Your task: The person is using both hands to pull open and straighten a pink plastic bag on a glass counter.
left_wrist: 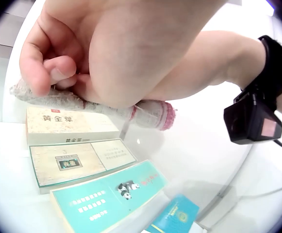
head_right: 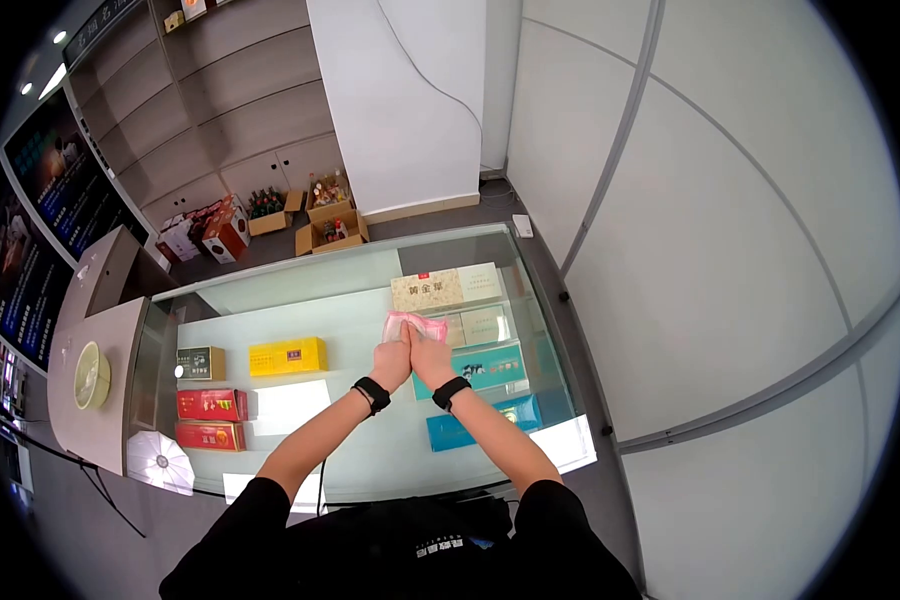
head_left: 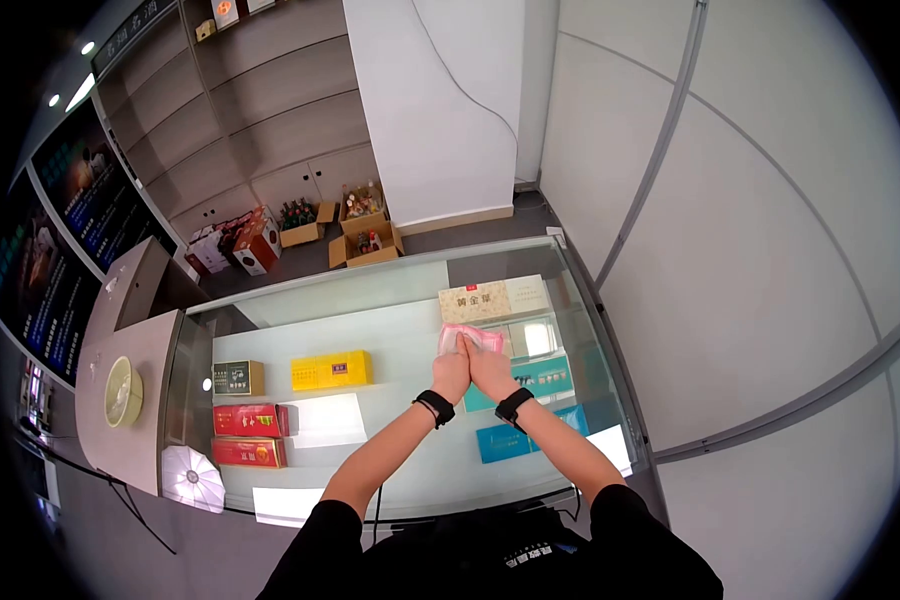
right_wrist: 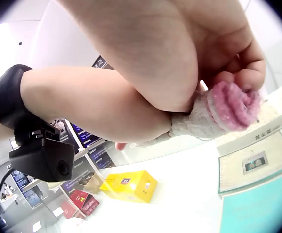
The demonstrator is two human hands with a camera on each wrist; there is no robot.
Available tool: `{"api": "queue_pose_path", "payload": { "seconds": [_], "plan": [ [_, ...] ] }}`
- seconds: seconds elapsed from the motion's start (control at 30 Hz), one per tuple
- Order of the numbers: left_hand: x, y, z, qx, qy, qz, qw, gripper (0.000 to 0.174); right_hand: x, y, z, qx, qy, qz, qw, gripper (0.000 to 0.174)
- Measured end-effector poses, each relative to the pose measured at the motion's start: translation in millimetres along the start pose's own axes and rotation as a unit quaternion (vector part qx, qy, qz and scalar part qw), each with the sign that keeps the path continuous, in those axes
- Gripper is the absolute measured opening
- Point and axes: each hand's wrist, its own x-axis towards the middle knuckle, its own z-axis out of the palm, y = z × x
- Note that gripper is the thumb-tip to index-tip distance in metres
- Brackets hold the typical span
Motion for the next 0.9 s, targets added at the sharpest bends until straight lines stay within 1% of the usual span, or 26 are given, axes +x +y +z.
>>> {"api": "queue_pose_path", "payload": {
  "seconds": [0.07,0.1,0.17,0.2,0.27,0.33,0.37,0.4,0.47,0.5,0.57,0.63,0.7,0.77,0.83,0.87,0.9],
  "plan": [
    [-13.4,5.2,-4.7,0.006,-0.012,0.003,1.0,0.056,-11.0,-0.9,3.4,0.001,-0.001,0.013,1.0,0.041],
    [-23.8,8.9,-9.2,-0.002,-0.017,0.018,1.0,0.057,-20.9,-3.6,-0.4,0.0,-0.004,0.016,1.0,0.041],
    [-47.5,16.3,-14.2,-0.011,-0.024,0.039,0.999,0.058,-49.2,-13.5,-19.9,-0.002,-0.037,0.014,0.999,0.044],
    [-63.6,19.5,-13.8,-0.034,-0.014,0.05,0.998,0.058,-65.0,-17.2,-26.3,-0.004,-0.035,0.02,0.999,0.044],
    [-78.1,26.0,-20.6,-0.056,0.001,0.071,0.996,0.059,-85.6,-21.2,-35.8,0.007,-0.068,0.002,0.998,0.047],
    [-86.0,32.1,-29.2,-0.021,-0.066,0.064,0.996,0.059,-83.5,-22.5,-39.9,0.008,-0.048,0.013,0.999,0.047],
    [-82.0,29.9,-16.4,-0.06,-0.04,0.061,0.996,0.059,-88.6,-25.8,-39.5,0.013,-0.039,0.019,0.999,0.046],
    [-75.8,30.0,-14.3,-0.065,-0.036,0.056,0.996,0.059,-85.8,-22.9,-30.2,0.013,-0.046,0.024,0.999,0.046],
    [-60.9,29.0,-9.7,-0.061,-0.032,0.044,0.997,0.059,-68.1,-10.0,-8.5,0.026,0.02,0.011,0.999,0.04],
    [-54.2,27.4,-6.8,-0.05,-0.027,0.039,0.998,0.059,-64.2,-10.5,-13.4,0.025,0.015,0.011,1.0,0.04],
    [-51.3,27.4,-6.0,-0.053,-0.017,0.034,0.998,0.058,-58.7,-15.2,-25.1,0.011,-0.027,0.041,0.999,0.043],
    [-55.5,28.3,-7.2,-0.045,-0.006,0.033,0.998,0.057,-64.7,-17.0,-19.5,-0.003,-0.031,0.051,0.998,0.044],
    [-71.4,31.9,-12.9,-0.042,-0.018,0.04,0.998,0.057,-77.7,-21.9,-19.1,-0.018,-0.036,0.06,0.997,0.044],
    [-91.6,35.8,-20.6,-0.039,-0.029,0.046,0.998,0.057,-103.9,-33.4,-32.3,-0.046,-0.011,0.033,0.998,0.045],
    [-121.3,40.8,-24.2,-0.041,0.017,0.087,0.995,0.058,-133.2,-37.9,-36.0,-0.029,-0.023,0.022,0.999,0.048],
    [-135.2,44.2,-27.6,-0.042,0.019,0.085,0.995,0.058,-144.6,-39.9,-37.2,-0.011,-0.032,0.015,0.999,0.051],
    [-149.0,48.5,-32.7,-0.03,-0.01,0.087,0.996,0.058,-153.9,-43.2,-39.2,-0.013,-0.031,0.013,0.999,0.051]
  ]
}}
